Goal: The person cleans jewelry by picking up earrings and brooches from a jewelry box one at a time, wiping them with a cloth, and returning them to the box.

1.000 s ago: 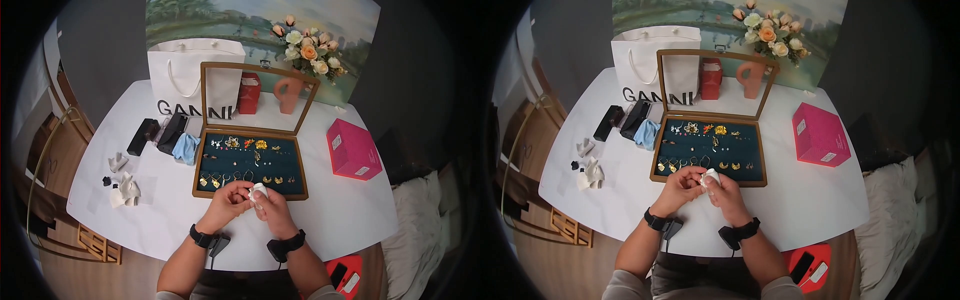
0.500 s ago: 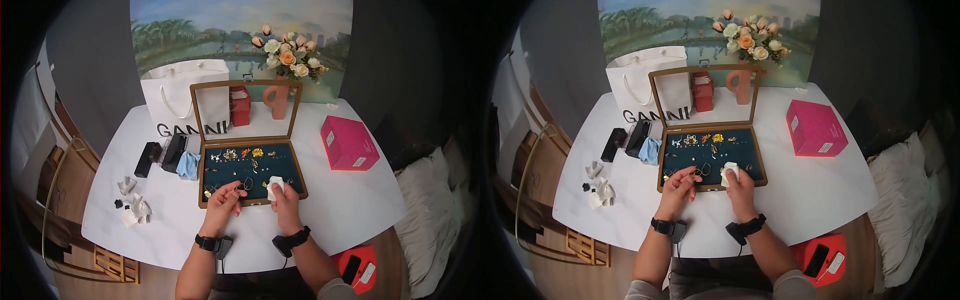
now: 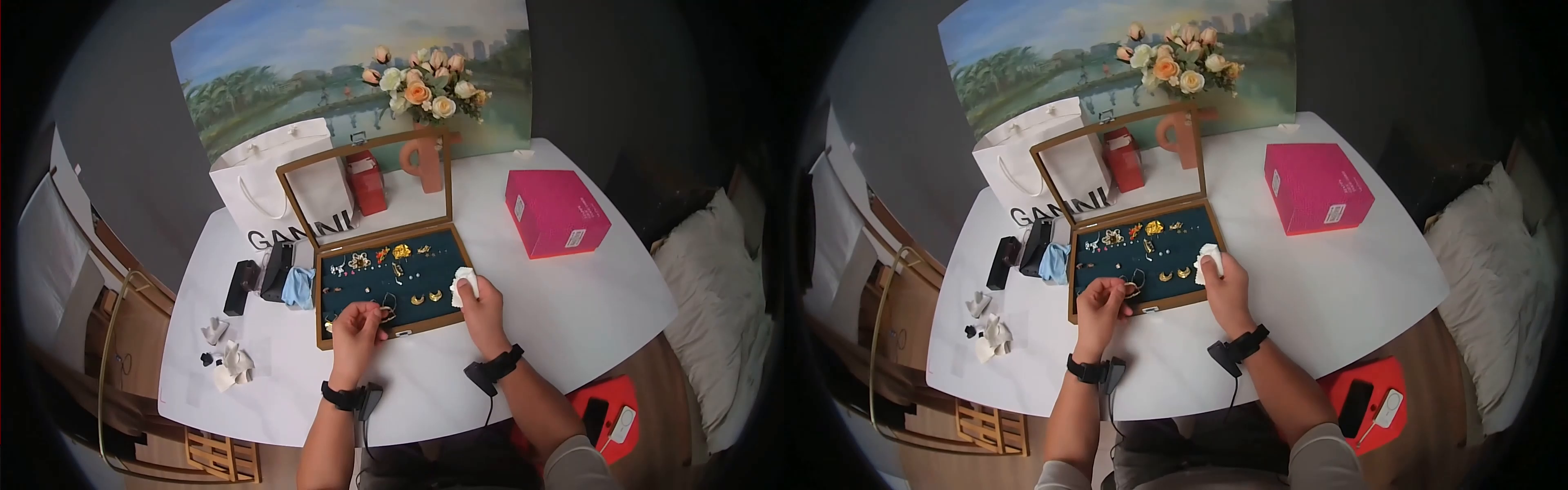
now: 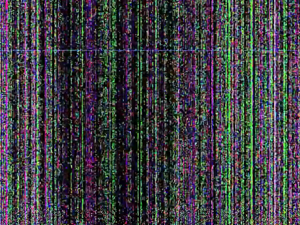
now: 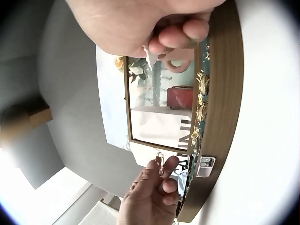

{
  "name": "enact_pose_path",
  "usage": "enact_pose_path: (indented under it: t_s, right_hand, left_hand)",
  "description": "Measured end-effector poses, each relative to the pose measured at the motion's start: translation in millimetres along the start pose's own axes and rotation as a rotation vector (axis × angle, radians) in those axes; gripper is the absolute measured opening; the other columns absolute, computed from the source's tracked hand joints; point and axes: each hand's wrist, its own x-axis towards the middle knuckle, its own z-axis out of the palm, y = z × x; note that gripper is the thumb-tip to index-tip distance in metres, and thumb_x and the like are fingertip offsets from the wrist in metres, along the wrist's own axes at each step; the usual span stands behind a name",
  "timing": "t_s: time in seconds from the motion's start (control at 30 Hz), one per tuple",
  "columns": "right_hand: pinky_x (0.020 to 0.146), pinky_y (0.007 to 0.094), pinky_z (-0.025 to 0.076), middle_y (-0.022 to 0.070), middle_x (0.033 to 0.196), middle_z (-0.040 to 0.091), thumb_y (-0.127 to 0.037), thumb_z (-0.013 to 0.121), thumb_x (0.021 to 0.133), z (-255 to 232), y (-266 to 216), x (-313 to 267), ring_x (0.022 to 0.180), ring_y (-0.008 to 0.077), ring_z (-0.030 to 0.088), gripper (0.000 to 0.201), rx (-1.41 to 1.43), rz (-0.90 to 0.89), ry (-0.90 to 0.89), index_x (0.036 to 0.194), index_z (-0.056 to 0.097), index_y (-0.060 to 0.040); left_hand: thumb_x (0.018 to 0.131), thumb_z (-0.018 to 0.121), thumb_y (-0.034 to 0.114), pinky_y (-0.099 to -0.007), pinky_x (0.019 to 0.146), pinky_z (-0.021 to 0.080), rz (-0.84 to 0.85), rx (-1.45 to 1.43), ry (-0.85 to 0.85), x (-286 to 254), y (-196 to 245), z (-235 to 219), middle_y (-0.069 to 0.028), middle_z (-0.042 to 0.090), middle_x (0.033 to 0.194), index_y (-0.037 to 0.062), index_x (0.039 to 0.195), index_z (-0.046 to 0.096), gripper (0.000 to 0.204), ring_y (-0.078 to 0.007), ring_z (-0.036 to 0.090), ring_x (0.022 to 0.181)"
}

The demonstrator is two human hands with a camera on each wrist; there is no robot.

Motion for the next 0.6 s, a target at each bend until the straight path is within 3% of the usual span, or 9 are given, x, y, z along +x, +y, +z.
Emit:
enact_pose_path:
  t_s: [0.07, 0.13, 0.23, 0.47, 0.6]
  right_hand:
    - [0.057, 0.0255, 0.044, -0.0010, 0.075, 0.062, -0.023, 0.061, 0.104, -3.0, -2.8, -4.2, 0.064, 0.0052, 0.052, 0.024, 0.012, 0.010, 0.028, 0.097, 0.067, -0.0006]
    - [0.060, 0.0307, 0.048, 0.0063, 0.074, 0.064, -0.024, 0.063, 0.103, -2.3, -0.3, -5.5, 0.065, 0.0113, 0.057, 0.026, -0.060, -0.043, 0.037, 0.093, 0.065, 0.0003]
    - [0.057, 0.0343, 0.049, 0.0120, 0.071, 0.066, -0.024, 0.065, 0.101, -0.4, 1.8, -8.1, 0.060, 0.0177, 0.061, 0.027, -0.059, -0.112, 0.050, 0.090, 0.062, 0.0004]
    - [0.056, 0.0368, 0.051, 0.0153, 0.073, 0.069, -0.022, 0.065, 0.100, -7.9, -8.1, -6.8, 0.062, 0.0251, 0.068, 0.027, -0.002, -0.089, 0.079, 0.087, 0.062, 0.0009]
    - [0.055, 0.0385, 0.050, 0.0162, 0.071, 0.068, -0.022, 0.065, 0.100, -7.5, -6.9, -6.8, 0.060, 0.0282, 0.068, 0.027, -0.014, -0.106, 0.076, 0.086, 0.061, 0.0004]
  left_hand:
    - [0.103, 0.065, 0.014, -0.0200, 0.053, 0.051, 0.015, 0.097, 0.024, 6.4, 2.2, 7.4, -0.0038, 0.072, 0.091, 0.0007, 0.108, 0.066, 0.014, -0.0064, 0.063, 0.064]
    - [0.100, 0.069, 0.011, -0.0205, 0.054, 0.052, 0.042, 0.171, 0.052, 14.8, 7.3, 20.0, 0.0009, 0.065, 0.081, 0.0007, 0.103, 0.067, 0.011, -0.0059, 0.062, 0.064]
    - [0.099, 0.070, 0.012, -0.0210, 0.054, 0.050, 0.146, 0.363, 0.044, 32.9, -0.1, 30.7, -0.0003, 0.067, 0.080, -0.0001, 0.102, 0.068, 0.012, -0.0051, 0.061, 0.063]
    - [0.087, 0.075, 0.004, -0.0390, 0.071, 0.054, 0.421, 0.817, 0.081, 46.6, -2.8, 57.9, -0.0154, 0.066, 0.087, -0.0011, 0.092, 0.072, 0.007, -0.0301, 0.068, 0.076]
    - [0.088, 0.073, 0.007, -0.0434, 0.071, 0.054, 0.521, 1.001, 0.049, 48.4, -10.2, 56.9, -0.0168, 0.066, 0.089, 0.0026, 0.094, 0.074, 0.008, -0.0371, 0.068, 0.080]
